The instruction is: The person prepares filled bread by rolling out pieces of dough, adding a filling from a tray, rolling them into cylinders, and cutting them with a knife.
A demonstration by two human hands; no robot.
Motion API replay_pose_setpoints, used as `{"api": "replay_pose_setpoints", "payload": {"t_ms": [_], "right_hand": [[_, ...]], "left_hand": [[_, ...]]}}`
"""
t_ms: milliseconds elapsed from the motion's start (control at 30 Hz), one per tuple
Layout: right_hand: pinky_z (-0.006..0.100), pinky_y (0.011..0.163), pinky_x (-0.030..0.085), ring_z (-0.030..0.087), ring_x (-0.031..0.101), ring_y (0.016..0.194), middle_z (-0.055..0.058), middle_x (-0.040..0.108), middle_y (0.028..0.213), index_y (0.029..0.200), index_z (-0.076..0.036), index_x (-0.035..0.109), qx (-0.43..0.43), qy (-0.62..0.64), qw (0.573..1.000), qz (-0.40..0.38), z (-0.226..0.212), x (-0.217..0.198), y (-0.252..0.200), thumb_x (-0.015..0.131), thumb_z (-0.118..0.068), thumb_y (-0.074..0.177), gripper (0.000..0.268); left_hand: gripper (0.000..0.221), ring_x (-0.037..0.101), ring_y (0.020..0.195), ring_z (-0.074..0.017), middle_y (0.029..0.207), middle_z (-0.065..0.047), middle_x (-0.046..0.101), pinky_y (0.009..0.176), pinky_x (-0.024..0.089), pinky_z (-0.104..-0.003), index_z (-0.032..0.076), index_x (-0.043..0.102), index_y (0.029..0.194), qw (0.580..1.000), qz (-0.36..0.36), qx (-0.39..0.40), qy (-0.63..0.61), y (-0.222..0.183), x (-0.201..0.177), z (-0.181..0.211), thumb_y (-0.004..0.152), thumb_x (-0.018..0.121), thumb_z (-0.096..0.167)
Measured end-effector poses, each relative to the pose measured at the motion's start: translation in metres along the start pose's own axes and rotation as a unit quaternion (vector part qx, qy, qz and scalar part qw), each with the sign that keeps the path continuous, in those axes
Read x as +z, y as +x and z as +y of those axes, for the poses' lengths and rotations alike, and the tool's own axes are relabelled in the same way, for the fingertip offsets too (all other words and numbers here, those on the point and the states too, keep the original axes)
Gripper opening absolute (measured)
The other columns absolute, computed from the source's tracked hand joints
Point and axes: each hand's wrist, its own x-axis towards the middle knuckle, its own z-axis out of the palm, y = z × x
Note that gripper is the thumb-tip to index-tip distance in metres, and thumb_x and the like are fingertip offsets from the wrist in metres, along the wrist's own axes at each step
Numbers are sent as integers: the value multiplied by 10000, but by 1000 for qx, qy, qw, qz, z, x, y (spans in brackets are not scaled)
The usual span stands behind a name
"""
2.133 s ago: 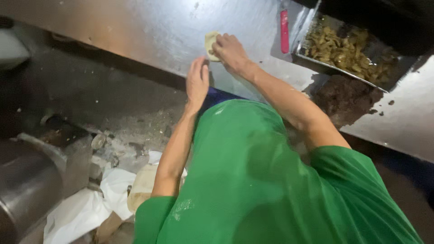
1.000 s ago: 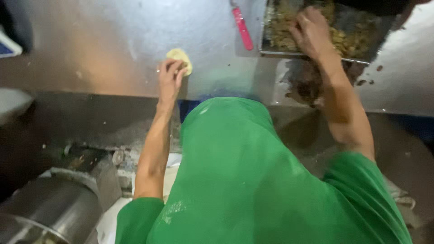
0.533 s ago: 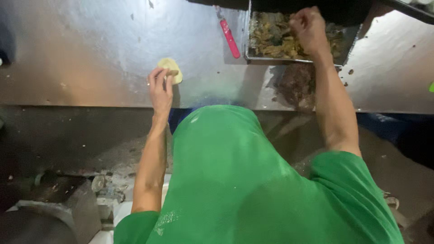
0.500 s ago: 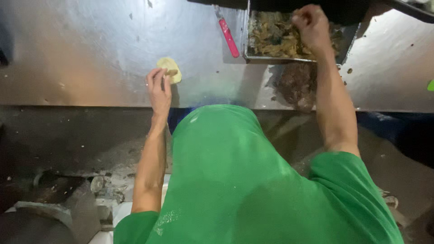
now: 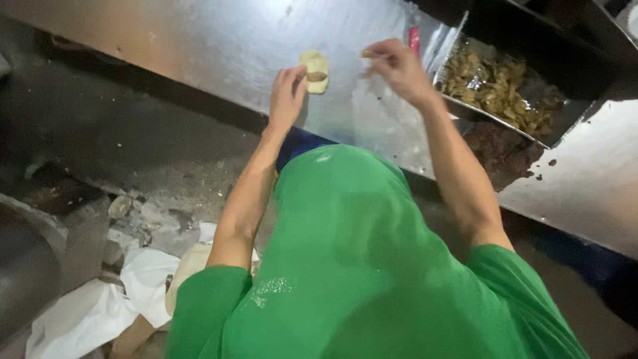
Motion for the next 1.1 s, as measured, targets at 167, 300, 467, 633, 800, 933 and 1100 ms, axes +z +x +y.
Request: {"api": "replay_pose_setpoints", "payload": {"t_ms": [167, 300, 467, 633, 800, 933, 1100], "right_hand": [[457, 896, 500, 370, 615, 1003, 143, 636, 1062, 1124, -67, 759, -293, -294, 909, 20, 6, 84, 63, 685, -117, 930, 213], [476, 862, 470, 369, 590, 980, 133, 641, 1074, 1101, -64, 742, -257, -314, 914, -11, 20, 114, 71, 694, -144, 945, 182], [444, 904, 498, 339, 603, 1003, 133, 625, 1049, 1070, -79, 754, -194, -256, 945, 65, 29, 116, 50, 698, -177, 994, 136], [398, 827, 521, 296, 628, 929, 168, 576, 1096, 1133, -23, 697, -149, -109, 968, 168, 9, 128, 22, 701, -154, 942, 231], [361, 838, 552, 236, 673, 936, 98, 671, 1003, 1111, -34, 677, -33, 3, 947, 321, 54, 77, -53, 703, -164, 1023, 159], [377, 898, 585, 228, 701, 1028, 85, 696, 1116, 1168, -39, 674, 51, -43, 877, 476, 96, 9, -178, 602, -119, 966, 229], [355, 869, 574, 196, 677, 1031, 83, 692, 1152, 1203, -63, 699, 276, -32, 769, 575, 119, -36, -278, 602, -138, 1056, 191]], "left_hand": [[300, 639, 1160, -347, 1236, -164, 646, 994, 520, -425, 54, 602, 1342, 999, 49, -2, -10, 1, -10, 2, 1048, 557, 89], [322, 600, 1211, -359, 1279, -170, 637, 1049, 492, -442, 52, 596, 1357, 998, 44, 51, 4, 6, -17, -7, 1036, 581, 82], [346, 570, 1174, -366, 1245, -168, 618, 1002, 476, -444, 77, 635, 1299, 997, -52, 51, 26, 16, -11, -16, 957, 687, 105], [278, 578, 1199, -352, 1221, -130, 627, 1022, 488, -452, 111, 689, 1190, 990, -83, 93, 66, 25, -10, -8, 918, 745, 90], [319, 572, 1147, -369, 1214, -166, 611, 973, 479, -463, 66, 723, 1254, 983, -93, 136, 84, 26, -17, 2, 939, 752, 104], [259, 583, 1101, -333, 1154, -141, 622, 973, 491, -443, 115, 739, 1270, 984, -100, 121, 79, 27, -14, 12, 1013, 714, 99], [129, 577, 1062, -357, 1089, -155, 636, 940, 474, -459, 59, 722, 1118, 984, -70, 124, 108, 36, -6, 30, 1000, 725, 113]]}}
